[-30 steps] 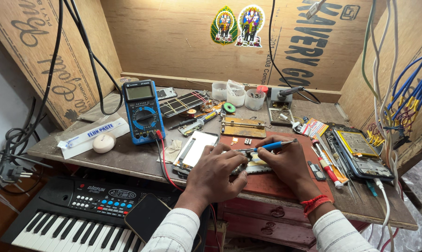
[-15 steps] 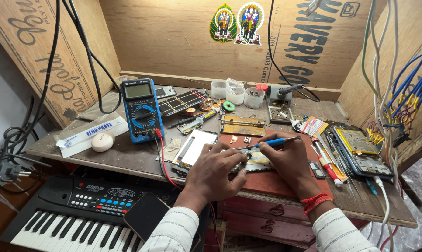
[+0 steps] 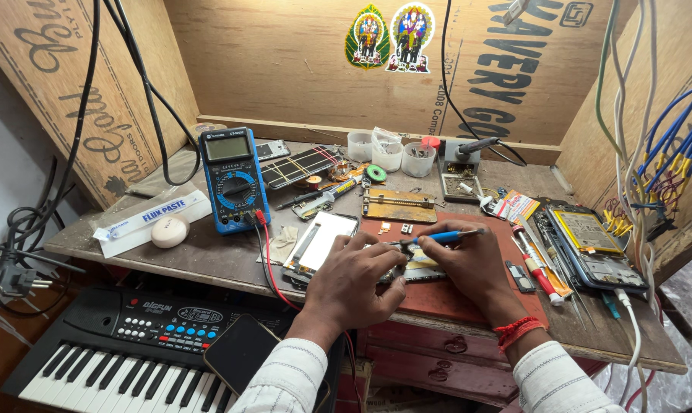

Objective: The person repairs a disassembled smartphone at a workbench, holding the phone frame steady with one hand while working on its internal components with a blue-handled tool in the other hand. They occasionally reposition the phone and small parts on the mat as they continue the repair.

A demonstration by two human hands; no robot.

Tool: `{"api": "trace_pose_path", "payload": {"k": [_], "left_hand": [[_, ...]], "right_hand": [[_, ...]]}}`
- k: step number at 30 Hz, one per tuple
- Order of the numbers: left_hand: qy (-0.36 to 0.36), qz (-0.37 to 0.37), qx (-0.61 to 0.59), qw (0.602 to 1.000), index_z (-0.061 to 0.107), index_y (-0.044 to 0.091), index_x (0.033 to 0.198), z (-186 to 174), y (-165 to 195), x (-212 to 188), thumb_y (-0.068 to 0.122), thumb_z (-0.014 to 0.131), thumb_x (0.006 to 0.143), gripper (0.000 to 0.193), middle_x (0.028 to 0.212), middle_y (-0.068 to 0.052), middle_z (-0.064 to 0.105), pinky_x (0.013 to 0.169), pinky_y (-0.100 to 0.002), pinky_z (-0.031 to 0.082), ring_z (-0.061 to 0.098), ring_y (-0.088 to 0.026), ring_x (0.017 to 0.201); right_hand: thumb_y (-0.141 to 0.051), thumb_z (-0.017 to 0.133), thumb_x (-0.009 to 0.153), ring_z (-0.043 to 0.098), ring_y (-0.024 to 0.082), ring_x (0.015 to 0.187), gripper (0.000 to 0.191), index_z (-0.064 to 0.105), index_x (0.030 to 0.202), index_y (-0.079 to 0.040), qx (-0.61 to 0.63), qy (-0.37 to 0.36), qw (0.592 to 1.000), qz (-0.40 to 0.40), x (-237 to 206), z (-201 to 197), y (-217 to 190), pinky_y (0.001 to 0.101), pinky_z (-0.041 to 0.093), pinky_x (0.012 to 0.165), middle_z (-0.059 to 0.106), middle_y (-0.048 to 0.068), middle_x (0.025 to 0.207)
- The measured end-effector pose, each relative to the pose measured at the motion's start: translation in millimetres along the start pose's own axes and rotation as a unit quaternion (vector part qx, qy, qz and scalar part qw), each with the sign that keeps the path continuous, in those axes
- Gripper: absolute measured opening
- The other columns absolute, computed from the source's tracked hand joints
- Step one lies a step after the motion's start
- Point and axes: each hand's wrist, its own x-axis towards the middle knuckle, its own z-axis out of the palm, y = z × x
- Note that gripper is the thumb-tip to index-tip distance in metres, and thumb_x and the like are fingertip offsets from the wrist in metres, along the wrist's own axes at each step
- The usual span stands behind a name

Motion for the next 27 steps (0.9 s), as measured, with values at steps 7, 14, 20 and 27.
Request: {"api": "trace_pose_path", "payload": {"k": [7, 14, 20, 27], "left_hand": [[0.000, -0.002, 0.001, 1.000, 0.076, 0.014, 0.105, -0.5, 0.3, 0.0, 0.032, 0.067, 0.084, 0.029, 0.106, 0.000, 0.076, 0.096, -0.040, 0.044, 0.062, -0.023, 0.108], [0.002, 0.000, -0.001, 1.000, 0.076, 0.014, 0.106, 1.1, -0.6, -0.5, 0.033, 0.067, 0.085, 0.029, 0.107, 0.000, 0.076, 0.096, -0.040, 0.044, 0.062, -0.022, 0.108], [0.002, 0.000, 0.000, 1.000, 0.076, 0.015, 0.107, 0.8, -0.2, -0.2, 0.033, 0.067, 0.085, 0.030, 0.107, 0.000, 0.075, 0.095, -0.040, 0.044, 0.062, -0.022, 0.108], [0.003, 0.002, 0.002, 1.000, 0.075, 0.014, 0.106, 0.0, -0.2, -0.1, 0.032, 0.066, 0.085, 0.030, 0.106, 0.000, 0.075, 0.095, -0.040, 0.044, 0.062, -0.022, 0.107]], "right_hand": [[-0.014, 0.077, 0.081, 0.067, 0.007, 0.066, 0.014, 0.079, 0.089, -0.002, -0.004, 0.024, 0.999, -0.022, -0.1, -1.4, 2.9, 0.0245, 0.053, 0.059, 0.076, 0.003, 0.075], [-0.015, 0.077, 0.082, 0.068, 0.007, 0.067, 0.015, 0.080, 0.090, -0.002, 0.004, -0.004, 1.000, -0.012, 0.8, -0.4, 6.9, 0.0249, 0.055, 0.060, 0.077, 0.004, 0.076], [-0.018, 0.080, 0.082, 0.069, 0.006, 0.067, 0.019, 0.081, 0.093, -0.003, 0.004, -0.008, 1.000, 0.002, 0.6, -0.5, 4.8, 0.0250, 0.055, 0.057, 0.078, 0.004, 0.076], [-0.020, 0.081, 0.082, 0.069, 0.006, 0.064, 0.021, 0.082, 0.093, -0.003, -0.011, -0.002, 1.000, 0.001, -0.2, -0.3, 1.5, 0.0252, 0.054, 0.056, 0.078, 0.003, 0.074]]}}
